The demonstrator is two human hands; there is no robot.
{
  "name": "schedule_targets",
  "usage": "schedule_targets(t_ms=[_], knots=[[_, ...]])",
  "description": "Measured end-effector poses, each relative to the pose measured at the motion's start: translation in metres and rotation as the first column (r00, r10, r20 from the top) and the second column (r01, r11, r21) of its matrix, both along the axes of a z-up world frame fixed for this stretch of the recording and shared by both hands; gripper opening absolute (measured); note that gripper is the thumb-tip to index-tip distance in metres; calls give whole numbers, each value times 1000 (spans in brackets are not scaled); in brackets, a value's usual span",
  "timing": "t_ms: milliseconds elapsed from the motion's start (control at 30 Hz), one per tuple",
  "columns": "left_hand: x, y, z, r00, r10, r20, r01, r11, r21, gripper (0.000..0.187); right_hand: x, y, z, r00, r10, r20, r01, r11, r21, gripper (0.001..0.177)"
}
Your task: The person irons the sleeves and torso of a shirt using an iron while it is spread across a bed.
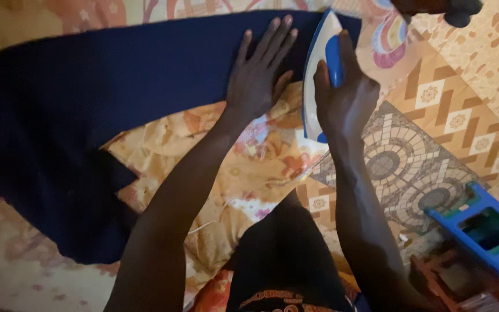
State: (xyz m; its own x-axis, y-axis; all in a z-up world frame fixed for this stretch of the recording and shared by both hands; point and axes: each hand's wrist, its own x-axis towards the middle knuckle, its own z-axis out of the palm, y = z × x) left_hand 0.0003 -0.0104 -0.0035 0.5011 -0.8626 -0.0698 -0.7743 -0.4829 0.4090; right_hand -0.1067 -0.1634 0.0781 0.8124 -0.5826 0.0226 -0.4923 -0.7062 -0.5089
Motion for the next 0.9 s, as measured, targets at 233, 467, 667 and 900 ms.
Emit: schedule_targets(t_ms=[233,467,667,900], knots=[[1,-7,-3,999,-5,-49,12,988,156,73,18,-27,-18,955,169,245,-102,959,-266,42],[3,-6,-5,1000,-3,18,1,997,82,73,-4,-29,-11,996,-13,92,16,999,-34,45],[2,-5,1,999,15,-36,-12,995,95,73,-3,-30,-8,994,-107,-18,108,976,188,46],[4,-4,-2,987,47,-152,-44,999,25,68,-30,1,19,999,38,-37,-33,989,147,51]])
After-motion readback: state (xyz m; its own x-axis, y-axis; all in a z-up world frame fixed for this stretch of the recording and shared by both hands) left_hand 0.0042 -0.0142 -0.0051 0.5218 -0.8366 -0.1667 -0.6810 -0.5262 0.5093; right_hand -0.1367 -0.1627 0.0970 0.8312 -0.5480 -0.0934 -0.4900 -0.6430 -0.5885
